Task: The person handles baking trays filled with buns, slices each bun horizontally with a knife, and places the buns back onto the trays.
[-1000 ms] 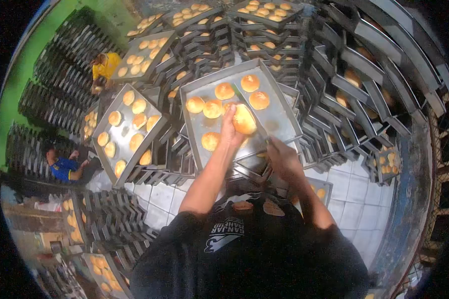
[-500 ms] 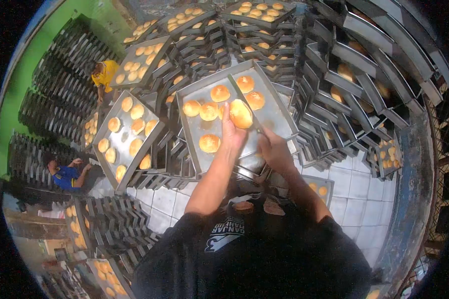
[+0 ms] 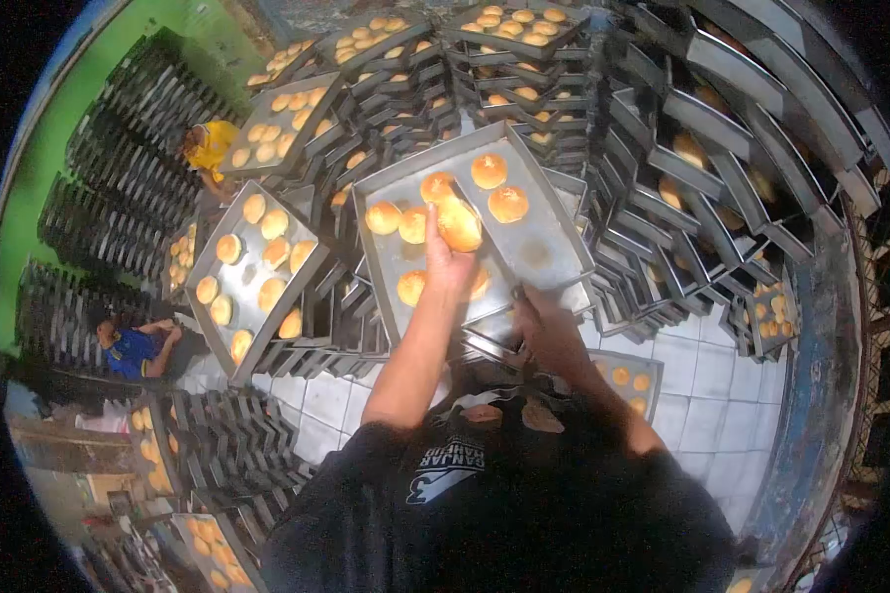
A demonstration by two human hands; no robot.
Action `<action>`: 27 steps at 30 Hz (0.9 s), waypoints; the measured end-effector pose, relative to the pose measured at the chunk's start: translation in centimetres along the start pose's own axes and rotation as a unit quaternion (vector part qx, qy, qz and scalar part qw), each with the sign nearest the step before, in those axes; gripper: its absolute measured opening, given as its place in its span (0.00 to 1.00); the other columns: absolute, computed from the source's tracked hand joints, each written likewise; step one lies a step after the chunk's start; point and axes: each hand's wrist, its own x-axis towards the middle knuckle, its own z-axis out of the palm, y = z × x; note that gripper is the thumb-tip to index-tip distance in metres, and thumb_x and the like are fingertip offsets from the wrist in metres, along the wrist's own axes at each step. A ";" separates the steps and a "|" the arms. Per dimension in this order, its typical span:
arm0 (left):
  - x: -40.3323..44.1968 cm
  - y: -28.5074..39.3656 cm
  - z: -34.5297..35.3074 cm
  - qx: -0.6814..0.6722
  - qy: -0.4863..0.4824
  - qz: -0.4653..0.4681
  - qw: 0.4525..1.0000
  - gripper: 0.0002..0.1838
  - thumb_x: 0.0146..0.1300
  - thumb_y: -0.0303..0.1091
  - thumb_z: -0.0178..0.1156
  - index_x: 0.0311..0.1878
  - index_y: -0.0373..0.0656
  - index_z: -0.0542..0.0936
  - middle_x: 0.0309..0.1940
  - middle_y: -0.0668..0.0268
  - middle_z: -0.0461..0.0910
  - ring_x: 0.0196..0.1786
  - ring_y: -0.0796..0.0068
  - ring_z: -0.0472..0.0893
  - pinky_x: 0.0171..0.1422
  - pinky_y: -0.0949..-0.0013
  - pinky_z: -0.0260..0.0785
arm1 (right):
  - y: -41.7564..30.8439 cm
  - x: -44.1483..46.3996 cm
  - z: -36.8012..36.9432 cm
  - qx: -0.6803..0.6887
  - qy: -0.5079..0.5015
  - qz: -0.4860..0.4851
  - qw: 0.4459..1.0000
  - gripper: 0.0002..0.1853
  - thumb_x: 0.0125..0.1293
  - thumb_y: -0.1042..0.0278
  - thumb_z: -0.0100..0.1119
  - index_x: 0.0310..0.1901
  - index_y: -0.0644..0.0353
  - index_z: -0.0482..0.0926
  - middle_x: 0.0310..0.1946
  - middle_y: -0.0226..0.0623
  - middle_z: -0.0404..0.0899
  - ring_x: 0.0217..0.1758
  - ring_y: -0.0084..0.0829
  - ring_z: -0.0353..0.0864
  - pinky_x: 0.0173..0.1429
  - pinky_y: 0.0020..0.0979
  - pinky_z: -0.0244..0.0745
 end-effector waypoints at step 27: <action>0.9 1.3 -2.3 0.002 -0.041 -0.002 0.999 0.31 0.61 0.66 0.65 0.54 0.48 0.81 0.47 0.63 0.87 0.50 0.62 0.86 0.60 0.54 0.77 | -4.9 0.3 -1.9 -0.006 -0.013 0.013 1.000 0.23 0.74 0.64 0.54 0.68 0.58 0.72 0.52 0.63 0.80 0.55 0.48 0.86 0.58 0.44 0.77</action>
